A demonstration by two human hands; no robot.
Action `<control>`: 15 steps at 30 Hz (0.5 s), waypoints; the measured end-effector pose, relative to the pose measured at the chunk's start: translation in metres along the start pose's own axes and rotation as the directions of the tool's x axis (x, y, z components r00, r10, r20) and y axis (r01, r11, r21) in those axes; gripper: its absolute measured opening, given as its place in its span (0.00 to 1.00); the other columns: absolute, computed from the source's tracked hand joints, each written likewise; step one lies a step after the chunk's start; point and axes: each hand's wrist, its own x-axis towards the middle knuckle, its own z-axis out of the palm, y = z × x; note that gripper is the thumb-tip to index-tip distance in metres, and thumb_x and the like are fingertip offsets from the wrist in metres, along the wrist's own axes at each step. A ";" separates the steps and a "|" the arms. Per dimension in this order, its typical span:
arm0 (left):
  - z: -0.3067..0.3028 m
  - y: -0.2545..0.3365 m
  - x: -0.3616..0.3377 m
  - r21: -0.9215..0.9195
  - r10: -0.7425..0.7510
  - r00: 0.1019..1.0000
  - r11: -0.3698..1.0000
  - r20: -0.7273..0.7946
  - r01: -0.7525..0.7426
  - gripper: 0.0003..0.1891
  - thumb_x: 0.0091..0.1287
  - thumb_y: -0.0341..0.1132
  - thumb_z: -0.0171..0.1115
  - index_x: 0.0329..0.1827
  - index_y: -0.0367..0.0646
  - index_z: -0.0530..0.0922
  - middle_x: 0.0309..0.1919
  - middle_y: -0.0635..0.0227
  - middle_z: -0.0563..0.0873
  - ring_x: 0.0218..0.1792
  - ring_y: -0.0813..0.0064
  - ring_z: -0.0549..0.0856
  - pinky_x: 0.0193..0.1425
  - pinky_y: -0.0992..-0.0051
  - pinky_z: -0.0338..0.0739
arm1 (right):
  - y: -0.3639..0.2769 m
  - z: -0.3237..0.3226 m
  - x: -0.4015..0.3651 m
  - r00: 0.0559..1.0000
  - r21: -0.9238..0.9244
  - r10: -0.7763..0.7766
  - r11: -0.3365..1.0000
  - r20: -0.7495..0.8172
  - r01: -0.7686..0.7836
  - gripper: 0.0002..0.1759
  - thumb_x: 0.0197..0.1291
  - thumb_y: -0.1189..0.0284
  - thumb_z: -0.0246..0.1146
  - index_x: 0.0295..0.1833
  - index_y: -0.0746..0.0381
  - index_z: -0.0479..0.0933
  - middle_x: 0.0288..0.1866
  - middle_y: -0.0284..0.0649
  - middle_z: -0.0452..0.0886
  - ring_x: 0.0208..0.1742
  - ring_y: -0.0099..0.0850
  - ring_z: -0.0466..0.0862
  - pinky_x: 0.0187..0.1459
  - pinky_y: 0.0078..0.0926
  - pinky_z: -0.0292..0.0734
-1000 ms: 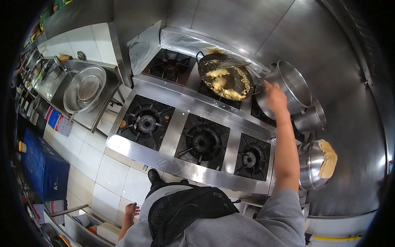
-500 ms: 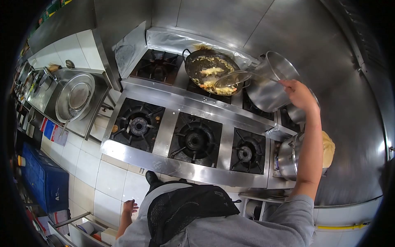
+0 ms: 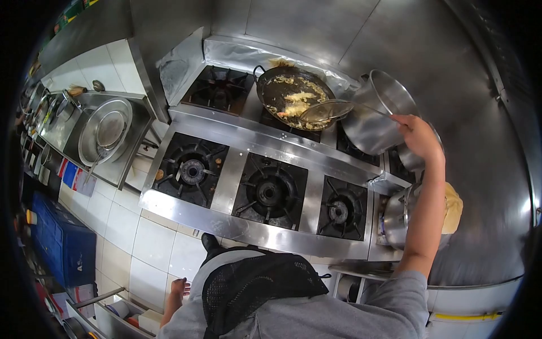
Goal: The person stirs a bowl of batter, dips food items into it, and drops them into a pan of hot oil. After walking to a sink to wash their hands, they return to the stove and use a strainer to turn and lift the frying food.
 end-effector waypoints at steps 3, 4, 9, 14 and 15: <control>0.003 -0.006 -0.006 0.066 -0.032 0.999 0.997 0.019 0.031 0.19 0.75 0.43 0.58 0.58 0.35 0.77 0.43 0.55 0.88 0.35 0.59 0.89 0.31 0.63 0.82 | 0.003 0.021 0.007 1.000 -0.018 -0.013 1.000 -0.021 0.013 0.20 0.68 0.73 0.57 0.63 0.58 0.81 0.47 0.50 0.84 0.52 0.46 0.84 0.57 0.38 0.75; 0.005 -0.003 -0.008 0.066 -0.030 0.999 0.997 0.017 0.029 0.19 0.75 0.43 0.58 0.58 0.35 0.77 0.43 0.55 0.88 0.35 0.59 0.89 0.31 0.63 0.82 | 0.006 0.029 0.011 1.000 -0.016 -0.013 1.000 -0.024 0.013 0.20 0.68 0.73 0.57 0.63 0.58 0.81 0.47 0.50 0.84 0.52 0.46 0.84 0.57 0.38 0.75; 0.010 0.012 -0.007 0.013 0.020 1.000 1.000 0.008 -0.020 0.19 0.73 0.43 0.57 0.57 0.36 0.78 0.41 0.58 0.88 0.34 0.63 0.89 0.31 0.65 0.81 | 0.002 0.048 0.017 0.995 0.021 0.040 0.999 -0.096 -0.038 0.20 0.69 0.74 0.57 0.64 0.58 0.81 0.47 0.50 0.84 0.53 0.45 0.84 0.57 0.37 0.75; 0.012 0.036 -0.016 -0.005 0.066 0.998 0.998 0.010 -0.066 0.18 0.73 0.42 0.57 0.56 0.37 0.78 0.40 0.60 0.87 0.33 0.64 0.89 0.30 0.66 0.81 | 0.036 0.089 0.046 0.959 0.157 0.006 0.987 -0.283 0.040 0.20 0.71 0.73 0.56 0.65 0.62 0.79 0.49 0.50 0.86 0.57 0.41 0.85 0.60 0.35 0.75; 0.012 0.037 -0.017 -0.015 0.071 0.997 0.997 0.009 -0.071 0.19 0.73 0.42 0.57 0.57 0.37 0.77 0.40 0.60 0.87 0.33 0.64 0.89 0.30 0.66 0.81 | 0.044 0.114 0.060 0.933 0.245 -0.013 0.963 -0.361 0.108 0.19 0.72 0.72 0.56 0.65 0.64 0.79 0.48 0.48 0.86 0.52 0.38 0.86 0.56 0.32 0.76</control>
